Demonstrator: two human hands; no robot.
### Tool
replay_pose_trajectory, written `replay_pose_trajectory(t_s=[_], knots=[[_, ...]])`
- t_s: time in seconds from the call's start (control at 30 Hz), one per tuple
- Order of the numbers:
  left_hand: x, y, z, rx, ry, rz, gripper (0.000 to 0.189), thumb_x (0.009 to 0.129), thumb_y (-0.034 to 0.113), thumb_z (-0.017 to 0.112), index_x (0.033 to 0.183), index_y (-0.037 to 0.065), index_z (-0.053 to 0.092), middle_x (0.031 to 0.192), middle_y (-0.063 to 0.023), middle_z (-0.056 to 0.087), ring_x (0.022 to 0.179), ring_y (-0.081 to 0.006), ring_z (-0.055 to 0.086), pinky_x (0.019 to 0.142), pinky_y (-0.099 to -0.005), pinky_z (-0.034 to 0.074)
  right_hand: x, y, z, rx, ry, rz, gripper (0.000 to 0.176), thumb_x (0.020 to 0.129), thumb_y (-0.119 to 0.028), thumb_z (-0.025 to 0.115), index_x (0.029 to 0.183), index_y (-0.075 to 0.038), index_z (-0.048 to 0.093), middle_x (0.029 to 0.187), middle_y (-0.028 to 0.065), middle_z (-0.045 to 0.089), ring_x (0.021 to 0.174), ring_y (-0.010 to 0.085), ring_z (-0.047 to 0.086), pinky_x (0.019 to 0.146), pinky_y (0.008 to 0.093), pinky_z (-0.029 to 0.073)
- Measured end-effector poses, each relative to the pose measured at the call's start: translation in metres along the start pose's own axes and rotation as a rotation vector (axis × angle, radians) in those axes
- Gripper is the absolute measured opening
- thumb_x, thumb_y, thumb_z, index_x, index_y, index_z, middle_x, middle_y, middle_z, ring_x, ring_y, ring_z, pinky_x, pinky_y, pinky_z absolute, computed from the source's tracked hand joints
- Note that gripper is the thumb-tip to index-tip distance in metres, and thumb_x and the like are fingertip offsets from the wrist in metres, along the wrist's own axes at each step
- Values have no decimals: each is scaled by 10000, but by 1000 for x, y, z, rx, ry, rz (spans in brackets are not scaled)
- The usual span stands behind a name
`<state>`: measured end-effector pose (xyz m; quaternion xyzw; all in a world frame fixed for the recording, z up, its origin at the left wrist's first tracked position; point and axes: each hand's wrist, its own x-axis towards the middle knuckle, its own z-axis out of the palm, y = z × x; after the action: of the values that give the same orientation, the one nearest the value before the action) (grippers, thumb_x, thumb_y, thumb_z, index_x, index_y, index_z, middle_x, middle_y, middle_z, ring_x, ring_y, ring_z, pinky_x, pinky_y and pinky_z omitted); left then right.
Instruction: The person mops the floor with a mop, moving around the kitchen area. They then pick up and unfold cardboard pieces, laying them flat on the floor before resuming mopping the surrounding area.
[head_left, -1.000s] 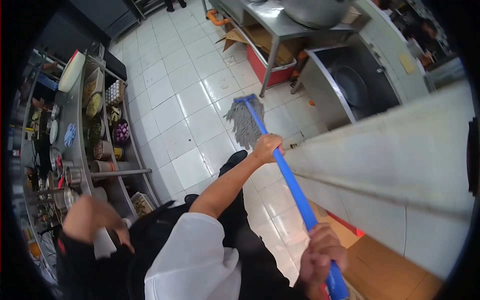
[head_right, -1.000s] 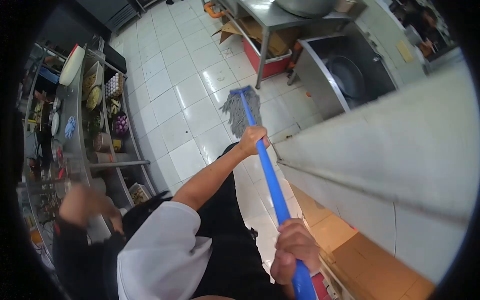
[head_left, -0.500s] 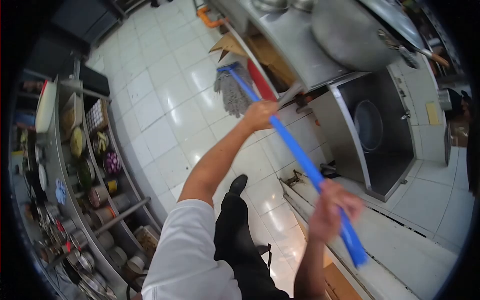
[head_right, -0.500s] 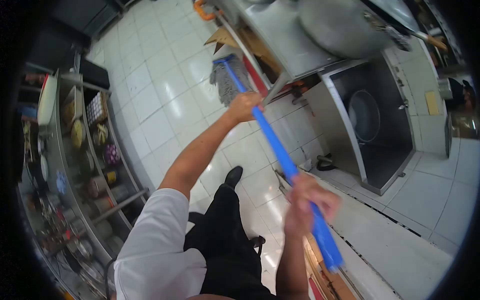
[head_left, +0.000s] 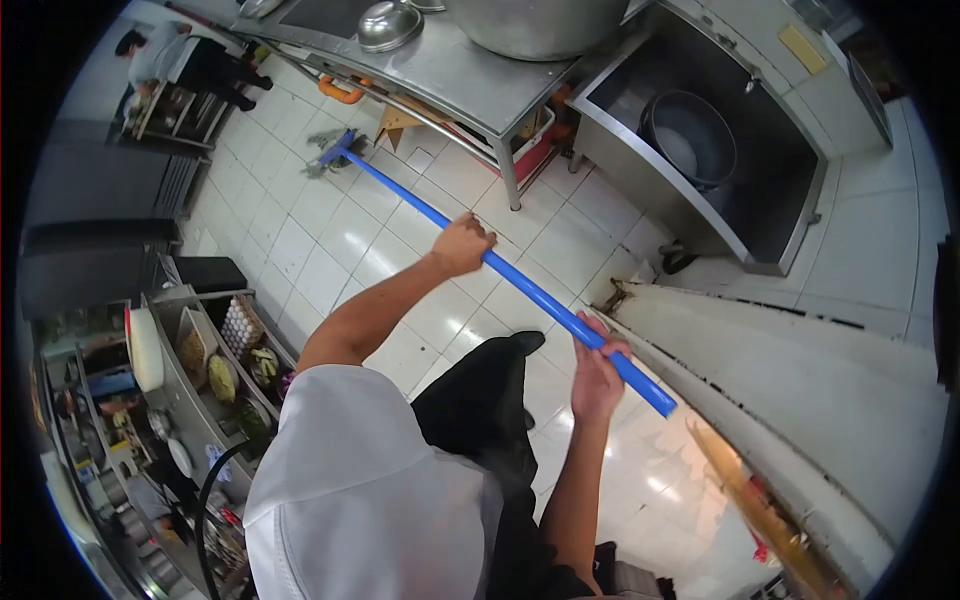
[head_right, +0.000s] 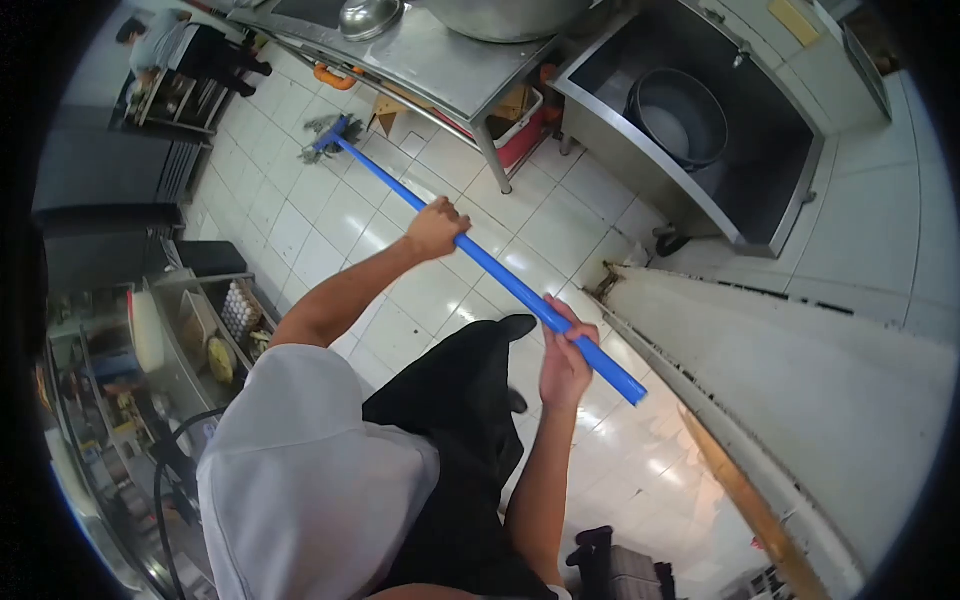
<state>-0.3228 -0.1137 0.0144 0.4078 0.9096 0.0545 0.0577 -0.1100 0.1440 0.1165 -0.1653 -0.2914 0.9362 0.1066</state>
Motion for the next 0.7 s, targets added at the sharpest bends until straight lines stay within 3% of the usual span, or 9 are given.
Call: replay_pose_trajectory(t_s=[0.13,0.2,0.27,0.33,0.47,0.5,0.53,0.63,0.7], knots=[[-18,75,9,-108,-40,8,143,800,182,635,894,81,671,767,-113,660,804,-276,643,799,-414,430,-55,-38,-11,-302,68,-290,113,837,-49,575,931,-82,522,1209,241,643,1311,431,505,1161,552,328],[-29,116,24,-259,-27,-28,145,789,175,653,899,81,667,799,-129,657,851,-295,645,821,-437,441,-79,-64,-16,-290,183,-355,120,839,-77,594,926,-82,512,870,139,663,982,321,656,1086,517,408],[-37,157,4,-392,-41,-7,225,769,205,696,940,66,653,859,-146,657,914,-318,641,871,-451,450,-94,-88,-5,-211,158,-407,123,849,-91,611,917,-89,509,617,19,468,631,186,522,892,436,484],[-44,179,17,-519,-62,103,323,749,225,722,1010,52,640,880,-145,653,946,-336,633,895,-456,454,-106,-112,7,-313,162,-467,136,857,-109,626,905,-103,499,563,-18,332,542,133,370,703,346,432],[-50,197,48,-805,-155,181,224,809,283,674,909,82,669,818,-186,678,843,-374,661,801,-482,492,-157,-184,60,-504,-45,-587,221,891,-156,632,1053,-50,526,536,-30,407,512,139,421,672,321,430],[-44,211,40,-751,-176,203,219,824,304,662,880,92,671,795,-191,680,825,-381,666,770,-497,494,-172,-198,54,-472,-56,-721,445,907,-166,615,1289,13,474,696,3,451,650,139,422,668,326,367],[-41,232,24,-704,-212,221,224,840,324,650,851,101,674,772,-195,682,806,-388,670,739,-513,496,-188,-211,73,-523,72,-908,525,896,-212,600,1325,48,445,867,64,455,804,202,429,768,379,356],[-45,280,-10,-883,223,212,248,891,272,666,717,101,620,637,-133,641,647,-331,657,579,-459,491,-235,-249,129,-569,156,-1160,571,857,-255,569,1301,98,501,1140,200,496,1021,351,467,937,497,345],[-44,298,-23,-956,402,173,256,872,236,694,689,91,588,582,-107,575,604,-327,616,564,-440,481,-235,-233,205,-724,558,-1310,479,892,-254,519,1239,77,510,1015,192,525,963,325,496,861,458,382]])
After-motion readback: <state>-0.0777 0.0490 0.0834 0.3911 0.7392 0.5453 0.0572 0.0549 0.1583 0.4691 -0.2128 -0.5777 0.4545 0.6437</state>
